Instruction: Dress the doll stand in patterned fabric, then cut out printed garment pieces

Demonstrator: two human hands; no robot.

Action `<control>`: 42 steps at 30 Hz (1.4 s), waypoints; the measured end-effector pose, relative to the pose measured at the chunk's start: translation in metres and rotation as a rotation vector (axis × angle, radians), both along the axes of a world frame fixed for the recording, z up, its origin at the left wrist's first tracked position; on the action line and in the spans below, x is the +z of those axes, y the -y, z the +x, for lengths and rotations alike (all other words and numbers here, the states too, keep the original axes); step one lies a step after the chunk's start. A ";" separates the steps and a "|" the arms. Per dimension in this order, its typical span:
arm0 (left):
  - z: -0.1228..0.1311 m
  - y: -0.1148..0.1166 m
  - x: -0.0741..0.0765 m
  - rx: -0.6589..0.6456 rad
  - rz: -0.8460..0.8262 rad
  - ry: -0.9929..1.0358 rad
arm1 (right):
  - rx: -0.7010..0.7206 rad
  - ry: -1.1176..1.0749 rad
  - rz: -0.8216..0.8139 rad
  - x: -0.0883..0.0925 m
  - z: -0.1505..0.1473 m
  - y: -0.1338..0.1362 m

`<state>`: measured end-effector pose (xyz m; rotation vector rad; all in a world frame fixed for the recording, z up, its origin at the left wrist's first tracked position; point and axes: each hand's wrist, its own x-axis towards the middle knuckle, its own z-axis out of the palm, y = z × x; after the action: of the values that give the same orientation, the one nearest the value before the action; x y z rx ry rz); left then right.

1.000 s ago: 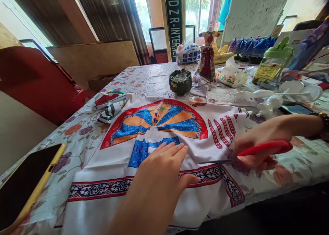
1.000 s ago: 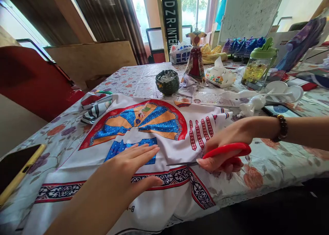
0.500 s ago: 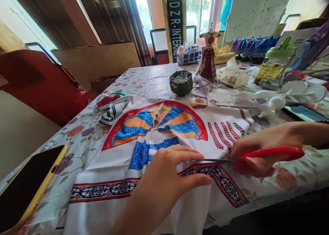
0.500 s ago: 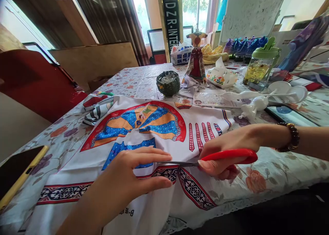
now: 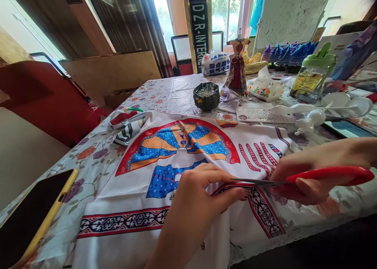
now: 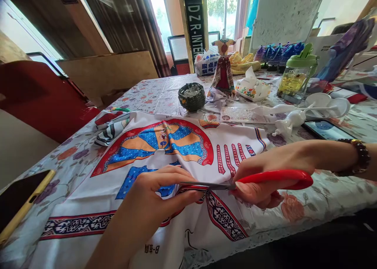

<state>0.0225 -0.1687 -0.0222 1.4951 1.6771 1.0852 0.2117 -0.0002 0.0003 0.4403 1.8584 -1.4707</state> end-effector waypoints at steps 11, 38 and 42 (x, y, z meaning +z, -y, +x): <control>0.006 -0.001 0.000 -0.004 0.132 -0.010 | -0.026 0.049 0.061 0.015 -0.003 0.012; 0.010 -0.004 -0.002 -0.076 0.130 0.040 | -0.144 0.163 0.098 0.010 0.006 0.016; 0.010 -0.004 -0.001 -0.084 0.140 0.036 | -0.151 0.144 0.099 0.008 0.009 0.014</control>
<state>0.0321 -0.1646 -0.0237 1.6087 1.5265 1.1983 0.2209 -0.0143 0.0082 0.7296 1.8210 -1.4087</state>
